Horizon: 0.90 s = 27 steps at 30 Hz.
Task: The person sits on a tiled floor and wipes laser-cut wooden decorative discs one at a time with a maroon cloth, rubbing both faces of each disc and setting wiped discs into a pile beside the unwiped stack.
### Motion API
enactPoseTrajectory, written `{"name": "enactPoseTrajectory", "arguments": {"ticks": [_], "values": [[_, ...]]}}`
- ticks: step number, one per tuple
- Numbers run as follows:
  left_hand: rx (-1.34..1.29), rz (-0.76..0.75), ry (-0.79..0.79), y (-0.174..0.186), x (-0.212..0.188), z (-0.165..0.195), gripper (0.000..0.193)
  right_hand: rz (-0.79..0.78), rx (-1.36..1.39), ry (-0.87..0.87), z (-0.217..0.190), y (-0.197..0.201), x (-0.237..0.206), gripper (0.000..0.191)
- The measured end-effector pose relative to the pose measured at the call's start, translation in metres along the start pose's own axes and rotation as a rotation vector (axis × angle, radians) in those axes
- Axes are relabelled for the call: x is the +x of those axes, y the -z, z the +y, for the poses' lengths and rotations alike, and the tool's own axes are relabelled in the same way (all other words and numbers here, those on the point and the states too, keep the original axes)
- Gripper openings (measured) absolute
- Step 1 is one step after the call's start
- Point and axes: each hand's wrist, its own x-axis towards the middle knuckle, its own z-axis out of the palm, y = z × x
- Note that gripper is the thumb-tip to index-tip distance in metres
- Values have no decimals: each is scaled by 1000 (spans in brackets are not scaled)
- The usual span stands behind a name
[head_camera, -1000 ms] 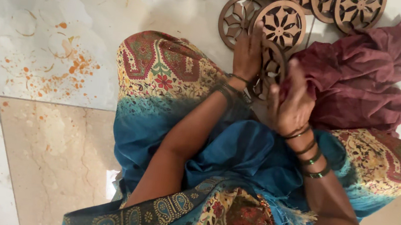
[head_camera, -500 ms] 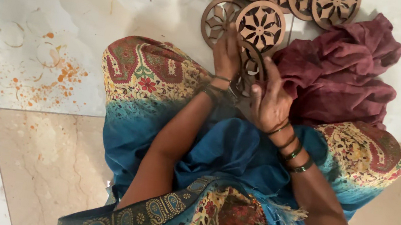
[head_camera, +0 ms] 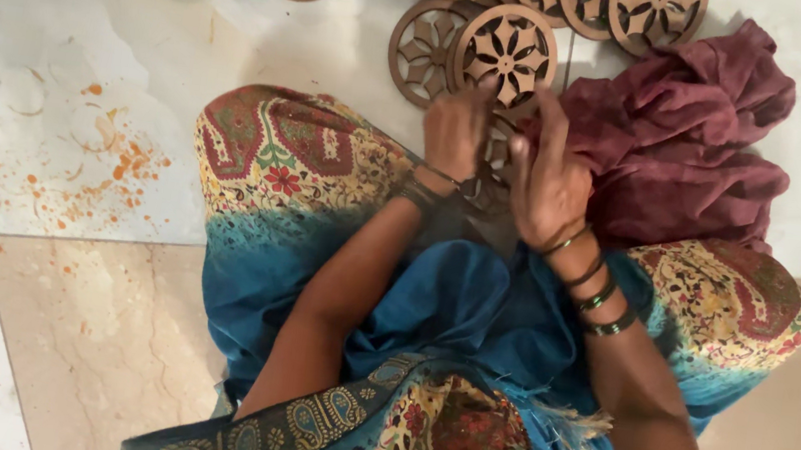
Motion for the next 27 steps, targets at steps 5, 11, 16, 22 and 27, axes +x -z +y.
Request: {"name": "enactPoseTrajectory", "arguments": {"ticks": [5, 11, 16, 22, 27], "values": [[-25, -21, 49, -3, 8, -3, 37, 53, -36, 90, 3, -3, -8, 52], [-15, -65, -183, -7, -6, 9, 50, -35, 63, 118, 22, 3, 8, 45], [-220, -53, 486, -17, 7, 1, 72, 302, 97, 24, 27, -1, 1, 36], [-624, 144, 656, -14, 10, 2, 69, 199, 57, 237, 17, -16, -23, 50], [-390, 118, 458, -9, 11, 6, 57, 30, -17, 0, 19, -2, -9, 52]]}}
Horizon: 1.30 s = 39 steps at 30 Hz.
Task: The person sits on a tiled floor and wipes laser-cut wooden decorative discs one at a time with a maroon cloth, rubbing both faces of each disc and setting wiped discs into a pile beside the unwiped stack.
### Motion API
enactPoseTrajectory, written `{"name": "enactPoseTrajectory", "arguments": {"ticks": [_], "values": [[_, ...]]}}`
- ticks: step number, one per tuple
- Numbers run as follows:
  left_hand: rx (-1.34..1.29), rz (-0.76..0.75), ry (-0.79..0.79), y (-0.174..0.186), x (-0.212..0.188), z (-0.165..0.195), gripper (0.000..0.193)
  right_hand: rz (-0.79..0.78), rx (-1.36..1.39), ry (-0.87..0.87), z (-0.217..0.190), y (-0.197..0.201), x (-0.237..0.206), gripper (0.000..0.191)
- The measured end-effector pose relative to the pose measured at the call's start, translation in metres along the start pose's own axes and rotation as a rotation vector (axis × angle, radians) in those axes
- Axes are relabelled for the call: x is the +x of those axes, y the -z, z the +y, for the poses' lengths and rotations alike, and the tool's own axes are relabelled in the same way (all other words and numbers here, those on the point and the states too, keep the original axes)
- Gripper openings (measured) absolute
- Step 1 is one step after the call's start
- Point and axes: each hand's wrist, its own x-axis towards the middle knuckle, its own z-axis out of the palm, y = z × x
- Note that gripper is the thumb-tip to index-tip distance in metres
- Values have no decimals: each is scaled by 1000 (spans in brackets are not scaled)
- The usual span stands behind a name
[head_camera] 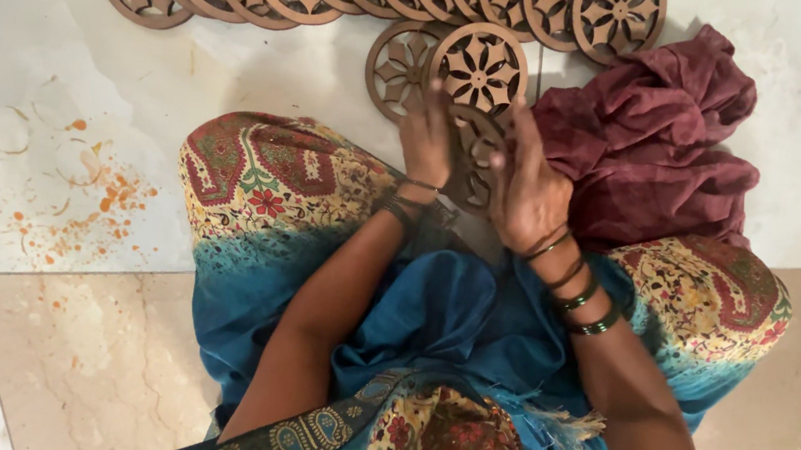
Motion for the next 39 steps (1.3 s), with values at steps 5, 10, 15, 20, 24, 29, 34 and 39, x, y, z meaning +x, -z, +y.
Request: {"name": "enactPoseTrajectory", "arguments": {"ticks": [5, 10, 15, 20, 24, 29, 34, 39], "values": [[280, -272, -527, -5, -31, 3, 25, -269, 8, 76, 4, 22, 27, 48], [412, -295, -550, -2, -27, -1, 24, -149, 14, 27, -7, 20, 18, 52], [465, -61, -566, 2, -8, -8, 34, -22, -22, 196, -13, 21, -4, 58], [157, -120, -137, -3, -15, -8, 50, -93, 6, 133, -13, 26, -3, 57], [307, -198, -720, 8, -9, -10, 50, -215, 47, 81, -14, 30, 2, 55], [280, -296, -600, 12, -18, -8, 31, -212, 16, 102, -11, 34, 3, 56], [300, -389, -621, 9, -26, -1, 36, -227, -8, 96, -1, 27, 7, 57], [221, -204, -262, 4, -18, 5, 51, 6, -37, 93, 11, 21, 13, 45]]}}
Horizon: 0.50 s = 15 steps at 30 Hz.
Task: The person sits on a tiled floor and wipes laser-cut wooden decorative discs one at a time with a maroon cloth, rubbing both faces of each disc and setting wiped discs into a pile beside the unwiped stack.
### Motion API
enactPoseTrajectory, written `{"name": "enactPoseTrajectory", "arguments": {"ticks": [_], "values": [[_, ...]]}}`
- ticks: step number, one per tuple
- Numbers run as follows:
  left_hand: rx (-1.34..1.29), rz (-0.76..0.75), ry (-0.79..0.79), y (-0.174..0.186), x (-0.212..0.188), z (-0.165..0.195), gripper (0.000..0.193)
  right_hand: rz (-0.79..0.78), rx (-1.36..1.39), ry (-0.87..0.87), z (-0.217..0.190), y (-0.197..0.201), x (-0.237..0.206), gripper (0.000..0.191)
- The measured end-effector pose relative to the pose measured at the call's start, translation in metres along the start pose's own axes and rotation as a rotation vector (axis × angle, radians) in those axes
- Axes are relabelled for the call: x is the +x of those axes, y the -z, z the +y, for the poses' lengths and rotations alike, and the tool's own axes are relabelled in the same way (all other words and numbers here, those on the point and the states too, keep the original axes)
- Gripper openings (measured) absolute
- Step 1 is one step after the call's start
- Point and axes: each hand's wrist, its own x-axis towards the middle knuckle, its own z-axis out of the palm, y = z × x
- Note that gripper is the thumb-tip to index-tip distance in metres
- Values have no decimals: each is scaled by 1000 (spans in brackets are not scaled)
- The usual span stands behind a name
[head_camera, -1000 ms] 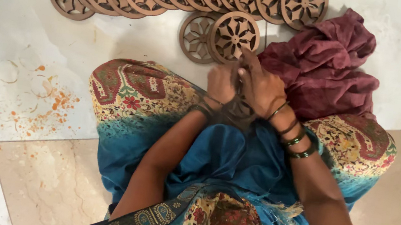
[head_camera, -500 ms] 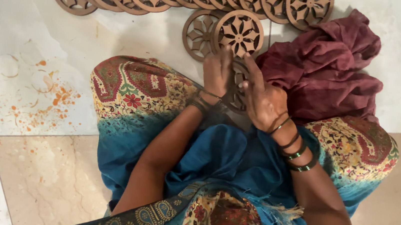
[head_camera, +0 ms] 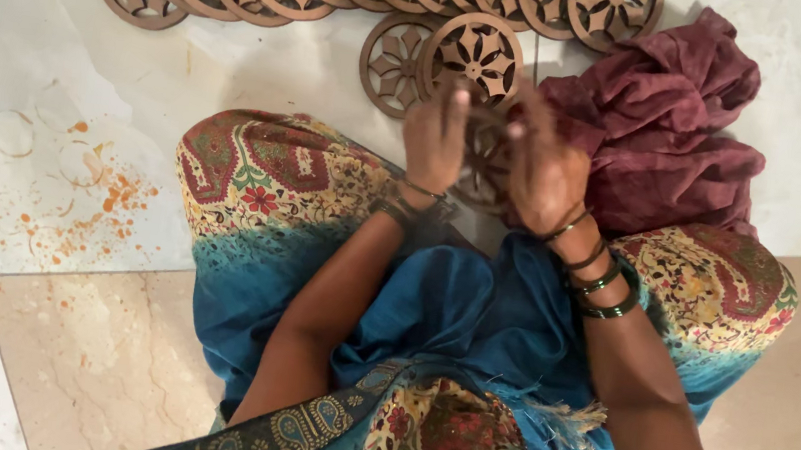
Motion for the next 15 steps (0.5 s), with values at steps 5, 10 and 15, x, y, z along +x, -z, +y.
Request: {"name": "enactPoseTrajectory", "arguments": {"ticks": [5, 10, 15], "values": [[-339, 165, 111, -10, 2, -3, 61, 200, 252, 34, -5, -4, -12, 57], [-500, 122, 424, -9, 5, -14, 63, 133, 52, 220, -24, -17, -20, 79], [-401, 104, 137, -2, 7, -7, 54, 107, 135, 114, -35, -3, -13, 60]]}}
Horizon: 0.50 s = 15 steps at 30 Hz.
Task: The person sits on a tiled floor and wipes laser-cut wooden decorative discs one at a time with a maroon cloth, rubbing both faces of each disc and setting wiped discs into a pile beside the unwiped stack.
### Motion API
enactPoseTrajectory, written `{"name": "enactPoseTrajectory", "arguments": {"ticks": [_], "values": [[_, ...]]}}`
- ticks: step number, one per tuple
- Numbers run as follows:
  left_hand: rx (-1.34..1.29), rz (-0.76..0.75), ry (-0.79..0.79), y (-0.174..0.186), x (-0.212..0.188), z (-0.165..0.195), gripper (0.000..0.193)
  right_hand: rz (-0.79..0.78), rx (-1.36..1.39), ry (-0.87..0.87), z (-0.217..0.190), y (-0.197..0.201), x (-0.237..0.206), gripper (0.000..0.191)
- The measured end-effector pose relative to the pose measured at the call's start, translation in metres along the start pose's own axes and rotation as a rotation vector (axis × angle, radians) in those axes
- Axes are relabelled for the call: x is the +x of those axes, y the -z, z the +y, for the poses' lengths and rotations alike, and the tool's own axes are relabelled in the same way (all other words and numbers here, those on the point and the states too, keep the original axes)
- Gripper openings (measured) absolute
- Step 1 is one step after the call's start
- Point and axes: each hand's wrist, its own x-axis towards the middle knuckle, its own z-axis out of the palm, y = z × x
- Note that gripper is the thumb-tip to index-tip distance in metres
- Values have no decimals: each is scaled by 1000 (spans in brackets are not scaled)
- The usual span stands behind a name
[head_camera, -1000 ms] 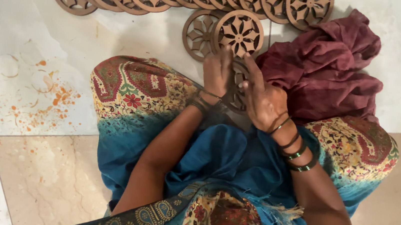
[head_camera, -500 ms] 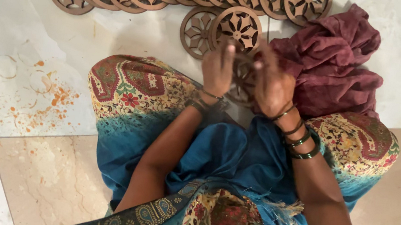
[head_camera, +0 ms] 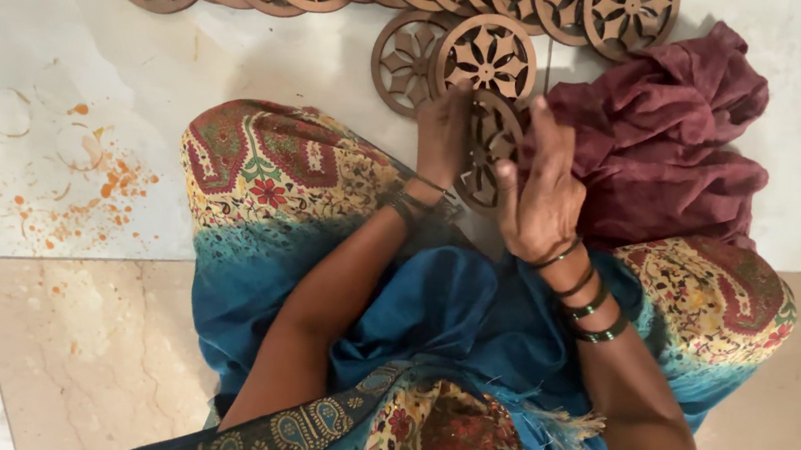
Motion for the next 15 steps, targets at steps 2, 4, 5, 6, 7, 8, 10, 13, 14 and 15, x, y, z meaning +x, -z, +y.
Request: {"name": "enactPoseTrajectory", "arguments": {"ticks": [2, 4, 5, 6, 7, 8, 10, 13, 14, 15], "values": [[14, -75, 125, 2, -6, 10, 43, -92, 1, -98, -3, 12, 5, 56], [76, -182, 102, 4, -12, 18, 36, -171, 27, -145, -4, 22, 12, 54], [130, -251, 18, 5, -14, 21, 34, -203, 52, -146, -3, 26, 17, 53], [185, -321, -68, 5, -17, 22, 32, -234, 77, -146, -1, 28, 21, 52], [216, -317, -174, 4, -20, 22, 29, -260, 98, -148, 2, 30, 25, 51], [246, -314, -283, 3, -22, 21, 28, -285, 117, -151, 5, 30, 28, 50], [287, -312, -342, 0, -24, 15, 26, -273, 171, -99, 12, 29, 34, 46], [383, -297, -298, -1, -21, 3, 28, -214, 230, -69, 19, 25, 33, 44], [454, -286, -357, 0, -17, -1, 30, -223, 218, -150, 19, 23, 31, 48], [525, -272, -415, 1, -13, -4, 31, -235, 208, -230, 18, 21, 27, 51]]}}
